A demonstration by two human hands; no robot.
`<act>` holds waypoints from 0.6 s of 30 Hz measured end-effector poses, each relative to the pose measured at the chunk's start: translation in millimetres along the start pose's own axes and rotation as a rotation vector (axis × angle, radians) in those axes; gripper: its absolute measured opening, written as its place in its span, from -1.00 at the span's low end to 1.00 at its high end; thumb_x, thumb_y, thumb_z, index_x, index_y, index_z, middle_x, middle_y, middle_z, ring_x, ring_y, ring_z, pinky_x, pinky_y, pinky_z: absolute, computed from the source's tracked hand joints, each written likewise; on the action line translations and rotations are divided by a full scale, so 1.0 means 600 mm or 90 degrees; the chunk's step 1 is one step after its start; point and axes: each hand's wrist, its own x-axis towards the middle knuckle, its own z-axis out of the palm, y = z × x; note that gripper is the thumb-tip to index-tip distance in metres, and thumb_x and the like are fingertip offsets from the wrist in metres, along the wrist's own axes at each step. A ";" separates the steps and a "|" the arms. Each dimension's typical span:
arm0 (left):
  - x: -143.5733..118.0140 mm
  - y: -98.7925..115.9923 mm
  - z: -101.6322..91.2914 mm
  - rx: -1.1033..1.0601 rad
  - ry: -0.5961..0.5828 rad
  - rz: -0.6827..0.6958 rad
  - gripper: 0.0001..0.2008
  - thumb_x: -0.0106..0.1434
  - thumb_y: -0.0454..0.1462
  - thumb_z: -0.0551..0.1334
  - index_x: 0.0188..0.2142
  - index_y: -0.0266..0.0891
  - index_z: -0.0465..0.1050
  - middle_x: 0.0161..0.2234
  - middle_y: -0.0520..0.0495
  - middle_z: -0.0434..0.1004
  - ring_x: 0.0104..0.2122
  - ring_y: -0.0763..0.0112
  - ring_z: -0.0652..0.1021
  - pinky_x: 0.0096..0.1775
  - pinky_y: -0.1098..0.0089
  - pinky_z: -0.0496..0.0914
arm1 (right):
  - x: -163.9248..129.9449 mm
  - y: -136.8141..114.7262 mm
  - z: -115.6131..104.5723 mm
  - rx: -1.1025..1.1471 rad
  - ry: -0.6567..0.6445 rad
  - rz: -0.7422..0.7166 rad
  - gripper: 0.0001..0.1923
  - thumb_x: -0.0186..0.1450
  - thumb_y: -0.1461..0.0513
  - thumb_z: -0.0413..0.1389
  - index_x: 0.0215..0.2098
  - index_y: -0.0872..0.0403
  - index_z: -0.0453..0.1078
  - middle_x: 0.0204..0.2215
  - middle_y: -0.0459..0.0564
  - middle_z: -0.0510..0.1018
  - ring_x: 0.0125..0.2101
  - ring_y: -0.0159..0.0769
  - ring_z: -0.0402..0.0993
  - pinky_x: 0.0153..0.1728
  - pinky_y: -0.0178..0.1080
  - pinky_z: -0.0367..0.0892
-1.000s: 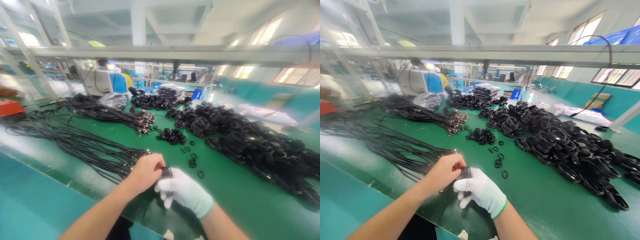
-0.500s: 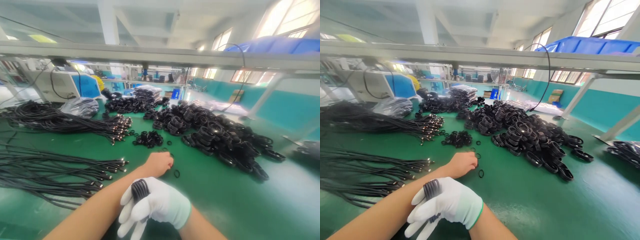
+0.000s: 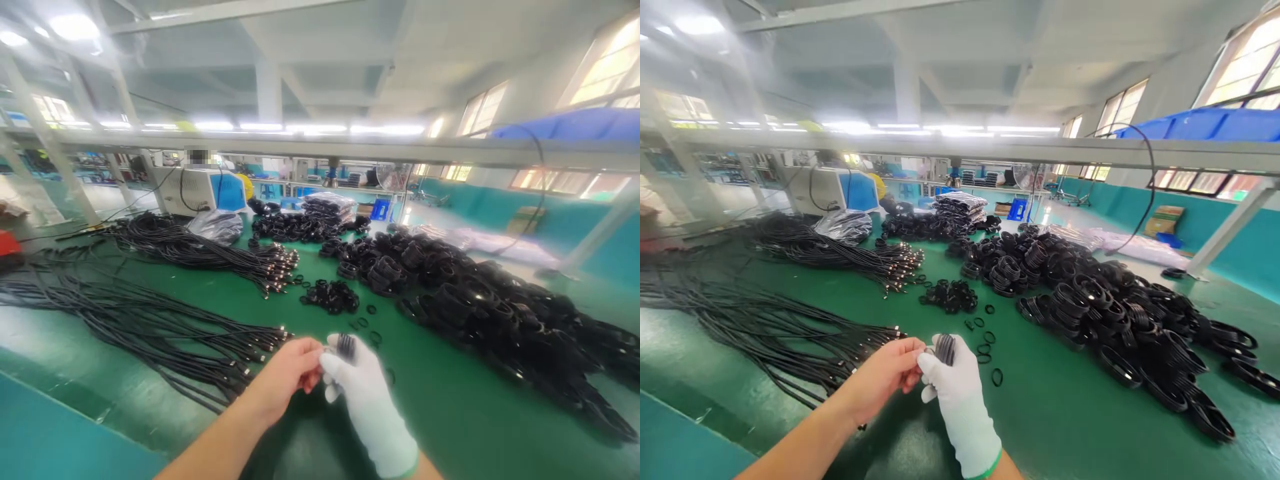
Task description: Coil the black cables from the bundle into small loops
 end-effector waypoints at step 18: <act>-0.071 0.054 -0.057 0.457 -0.152 0.064 -0.93 0.03 -0.33 0.17 -0.45 -0.19 0.42 -0.55 0.08 0.49 -0.52 0.46 0.42 -0.50 0.52 0.18 | -0.023 -0.007 -0.016 0.072 -0.442 0.070 -0.71 0.00 0.24 0.20 -0.33 0.13 0.24 -0.71 -0.20 0.34 -0.80 -0.51 0.20 -0.81 -0.47 0.07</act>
